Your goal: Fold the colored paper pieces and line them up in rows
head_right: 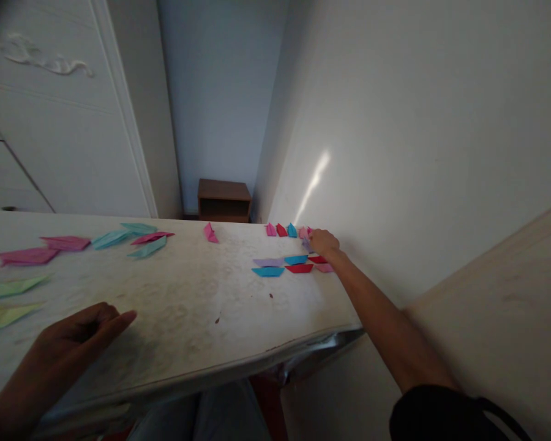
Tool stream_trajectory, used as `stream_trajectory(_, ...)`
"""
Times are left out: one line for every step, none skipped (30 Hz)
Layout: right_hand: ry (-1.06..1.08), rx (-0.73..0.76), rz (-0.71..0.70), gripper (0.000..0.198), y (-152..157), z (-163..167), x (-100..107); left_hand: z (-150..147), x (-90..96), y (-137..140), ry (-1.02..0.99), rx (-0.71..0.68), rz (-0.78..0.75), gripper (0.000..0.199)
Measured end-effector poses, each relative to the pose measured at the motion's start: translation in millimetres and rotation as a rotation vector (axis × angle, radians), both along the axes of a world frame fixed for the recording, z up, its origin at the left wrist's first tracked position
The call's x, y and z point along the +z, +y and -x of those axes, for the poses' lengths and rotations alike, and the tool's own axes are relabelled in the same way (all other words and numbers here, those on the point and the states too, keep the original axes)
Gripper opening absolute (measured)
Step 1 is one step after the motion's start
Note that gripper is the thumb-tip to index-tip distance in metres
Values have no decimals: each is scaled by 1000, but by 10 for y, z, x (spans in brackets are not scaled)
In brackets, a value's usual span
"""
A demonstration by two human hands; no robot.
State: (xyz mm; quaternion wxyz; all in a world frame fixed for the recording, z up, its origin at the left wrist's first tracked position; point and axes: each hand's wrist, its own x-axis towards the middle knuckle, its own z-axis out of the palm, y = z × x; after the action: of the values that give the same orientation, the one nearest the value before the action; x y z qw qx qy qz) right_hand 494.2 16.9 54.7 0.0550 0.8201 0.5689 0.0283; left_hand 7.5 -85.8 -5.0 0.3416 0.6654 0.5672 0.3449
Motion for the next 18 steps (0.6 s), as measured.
stream_trajectory(-8, 30, 27, 34, -33, 10, -8, 4, 3, -2, 0, 6, 7, 49)
stream_trajectory(-15, 58, 56, 34, -64, 19, -20, 6, 4, -4, 2, 14, 10, 50)
stream_trajectory(-21, 83, 85, 35, -92, 27, -33, 6, 4, -4, 5, 21, 9, 50)
stream_trajectory(-27, 105, 109, 37, -116, 34, -46, 5, 3, -2, 10, 26, 4, 51)
stream_trajectory(-32, 123, 130, 38, -133, 40, -60, 2, 2, 0, 12, 29, -3, 51)
stream_trajectory(-37, 137, 146, 40, -144, 44, -72, -2, 2, 1, 13, 28, -10, 50)
stream_trajectory(-41, 148, 158, 41, -149, 47, -82, -7, 4, 3, 11, 26, -13, 50)
stream_trajectory(-44, 155, 166, 42, -148, 49, -91, -12, 7, 3, 8, 23, -11, 49)
stream_trajectory(-48, 159, 172, 43, -142, 51, -97, -18, 13, 2, 5, 21, -8, 49)
stream_trajectory(-51, 161, 175, 43, -133, 53, -101, -24, 21, -1, 0, 21, -6, 49)
stream_trajectory(-54, 161, 177, 44, -122, 55, -104, -30, 31, -4, -2, 23, -4, 49)
stream_trajectory(-56, 161, 177, 44, -111, 58, -105, -35, 43, -8, -2, 27, -1, 50)
stream_trajectory(-57, 160, 176, 43, -101, 62, -104, -39, 54, -12, -2, 33, -1, 50)
stream_trajectory(-58, 159, 174, 43, -93, 67, -103, -41, 63, -16, -1, 35, -1, 51)
stream_trajectory(-58, 158, 170, 43, -86, 72, -102, -42, 70, -18, 2, 36, 0, 51)
stream_trajectory(-58, 156, 167, 44, -82, 78, -100, -41, 73, -19, 8, 36, 4, 51)
stream_trajectory(-59, 154, 163, 44, -80, 83, -97, -38, 73, -18, 15, 35, 7, 51)
stream_trajectory(-60, 150, 160, 44, -80, 88, -94, -33, 68, -16, 20, 34, 7, 51)
